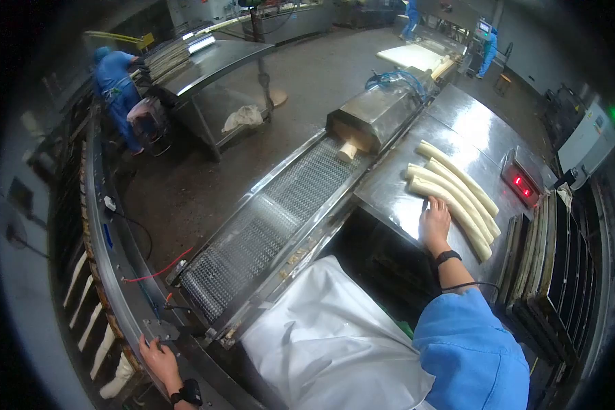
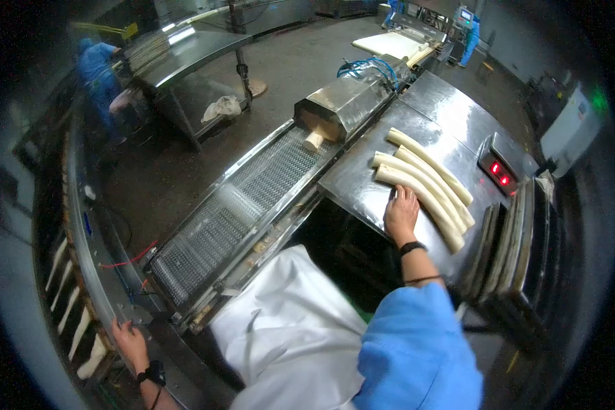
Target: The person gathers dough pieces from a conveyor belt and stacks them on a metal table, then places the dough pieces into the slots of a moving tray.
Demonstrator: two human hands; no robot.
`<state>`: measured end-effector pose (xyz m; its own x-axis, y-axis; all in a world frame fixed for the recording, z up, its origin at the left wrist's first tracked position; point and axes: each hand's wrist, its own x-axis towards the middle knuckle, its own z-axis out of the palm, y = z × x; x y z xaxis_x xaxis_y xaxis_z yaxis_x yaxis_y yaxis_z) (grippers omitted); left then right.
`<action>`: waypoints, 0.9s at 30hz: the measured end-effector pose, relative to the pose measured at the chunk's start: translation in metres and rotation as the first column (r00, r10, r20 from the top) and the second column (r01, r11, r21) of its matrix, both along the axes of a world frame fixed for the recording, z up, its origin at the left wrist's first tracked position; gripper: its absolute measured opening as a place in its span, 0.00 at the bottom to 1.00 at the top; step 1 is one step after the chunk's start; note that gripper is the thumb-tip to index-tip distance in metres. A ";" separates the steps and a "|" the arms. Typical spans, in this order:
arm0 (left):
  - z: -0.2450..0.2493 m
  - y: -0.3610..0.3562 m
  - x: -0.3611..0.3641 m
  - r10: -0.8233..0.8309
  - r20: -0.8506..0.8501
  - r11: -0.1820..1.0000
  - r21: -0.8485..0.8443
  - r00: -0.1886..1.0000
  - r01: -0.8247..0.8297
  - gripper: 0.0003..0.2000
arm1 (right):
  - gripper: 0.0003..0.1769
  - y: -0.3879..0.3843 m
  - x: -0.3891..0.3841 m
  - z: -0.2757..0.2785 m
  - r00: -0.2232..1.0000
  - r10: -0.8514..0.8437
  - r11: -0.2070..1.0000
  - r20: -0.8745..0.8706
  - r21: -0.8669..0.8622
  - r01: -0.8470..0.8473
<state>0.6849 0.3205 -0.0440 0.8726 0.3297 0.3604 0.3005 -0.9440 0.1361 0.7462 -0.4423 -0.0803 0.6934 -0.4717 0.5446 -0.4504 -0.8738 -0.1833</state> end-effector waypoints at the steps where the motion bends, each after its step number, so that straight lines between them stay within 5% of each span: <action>1: -0.001 0.001 0.000 0.002 0.007 1.000 -0.010 1.000 -0.002 0.12 | 0.21 0.001 0.008 -0.002 0.999 -0.038 0.999 -0.024 0.015 0.038; 7: -0.001 0.002 0.000 -0.018 0.004 1.000 -0.004 1.000 0.018 0.12 | 0.24 0.016 0.044 -0.003 0.976 -0.116 0.992 -0.186 0.019 0.121; 11: 0.006 -0.003 -0.001 -0.008 -0.006 1.000 -0.014 1.000 0.008 0.12 | 0.21 0.035 0.073 -0.017 0.972 0.225 0.974 -0.071 0.048 -0.222; 13: 0.006 -0.003 0.000 -0.006 -0.009 1.000 -0.008 1.000 0.006 0.12 | 0.21 0.056 0.093 -0.017 0.883 0.459 0.872 0.100 0.139 -0.469; 17: 0.006 -0.004 0.000 0.001 -0.013 1.000 -0.016 1.000 -0.002 0.12 | 0.23 0.109 0.144 -0.004 0.769 0.600 0.778 0.223 0.062 -0.625; 23: 0.004 -0.002 0.000 0.015 -0.015 1.000 -0.001 1.000 -0.015 0.12 | 0.24 0.165 0.196 0.006 0.794 0.604 0.751 0.070 0.283 -0.596; 25: 0.008 -0.006 0.000 0.015 -0.028 1.000 -0.003 0.999 -0.015 0.12 | 0.24 0.174 0.205 0.005 0.783 0.611 0.788 -0.114 -0.008 -0.616; 27: 0.010 -0.008 -0.001 0.003 -0.016 1.000 -0.011 1.000 -0.003 0.12 | 0.23 0.175 0.214 0.010 0.752 0.619 0.777 -0.227 0.040 -0.628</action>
<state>0.6839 0.3122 -0.0340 0.8774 0.3357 0.3426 0.3052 -0.9418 0.1411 0.9602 -0.2677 -0.0706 0.9270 0.1242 0.3540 0.1734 -0.9786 -0.1108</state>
